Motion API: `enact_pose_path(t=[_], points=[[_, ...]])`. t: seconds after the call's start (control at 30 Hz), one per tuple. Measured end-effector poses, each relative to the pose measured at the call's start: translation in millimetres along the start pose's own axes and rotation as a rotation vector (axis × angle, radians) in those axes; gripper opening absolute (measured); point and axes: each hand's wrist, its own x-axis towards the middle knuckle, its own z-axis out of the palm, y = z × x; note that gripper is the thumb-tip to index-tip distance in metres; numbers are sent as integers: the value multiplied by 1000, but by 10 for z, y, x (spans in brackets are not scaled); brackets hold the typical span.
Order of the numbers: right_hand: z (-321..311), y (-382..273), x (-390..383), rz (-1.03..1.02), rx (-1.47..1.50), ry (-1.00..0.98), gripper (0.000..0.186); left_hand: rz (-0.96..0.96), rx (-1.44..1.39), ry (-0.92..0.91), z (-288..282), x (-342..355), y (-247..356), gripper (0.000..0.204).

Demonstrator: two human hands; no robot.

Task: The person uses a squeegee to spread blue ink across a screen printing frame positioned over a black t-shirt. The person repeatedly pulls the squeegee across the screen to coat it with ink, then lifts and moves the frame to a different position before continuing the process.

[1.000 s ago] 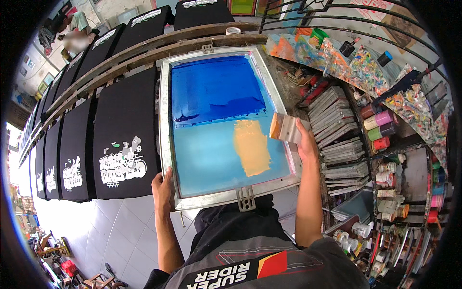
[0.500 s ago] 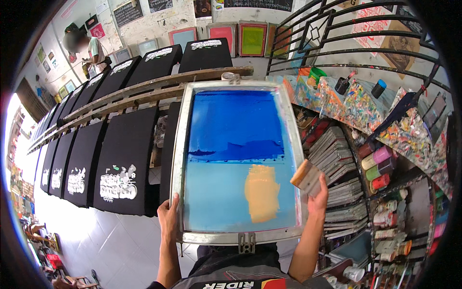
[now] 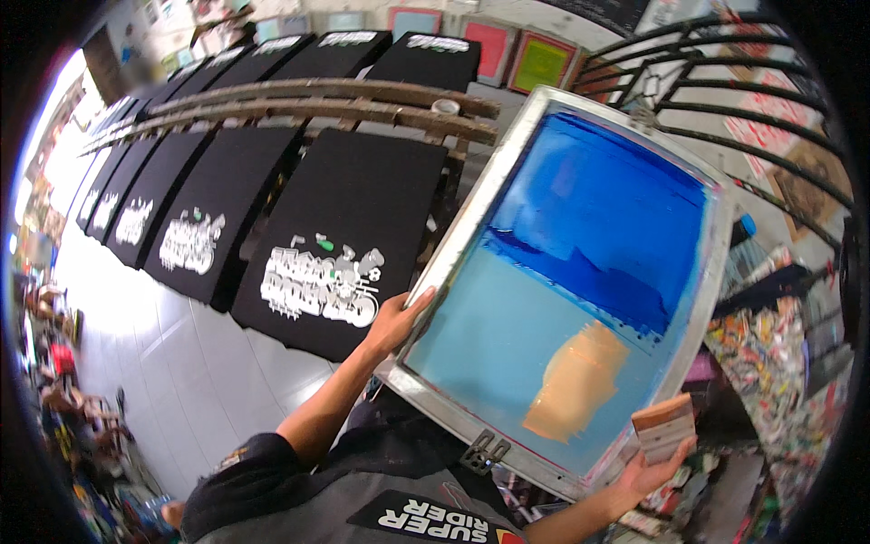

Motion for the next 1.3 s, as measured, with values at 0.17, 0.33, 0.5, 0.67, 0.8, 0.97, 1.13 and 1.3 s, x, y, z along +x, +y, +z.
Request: enact_pose_path(t=[0.17,0.33,0.5,0.67,0.8,0.97,1.13,1.3], points=[[293,-198,469,-52,-59,-49,71,9,-42,-81,638,409,-109,82],[976,-38,960,-167,-213,-42,72,13,-95,-49,1026,1073,-4,87],[1059,602,2240,-769,-421,-450,57,-18,-71,-65,1207,1867,462,100],[2581,320,2103,-178,-57,-220,57,55,-65,-131,1489,2717,1247,103],[2814,756,3077,-347,-98,-500,53,95,-65,-63,1454,3336,1706,100],[3634,1208,3508,-407,-183,-427,67,127,-42,-14,1260,4041,2354,95],[4773,1543,3797,-175,97,-394,47,144,6,53,1217,4606,3003,95],[5336,2015,4823,-105,-94,-183,70,132,10,52,1389,5383,3502,85]])
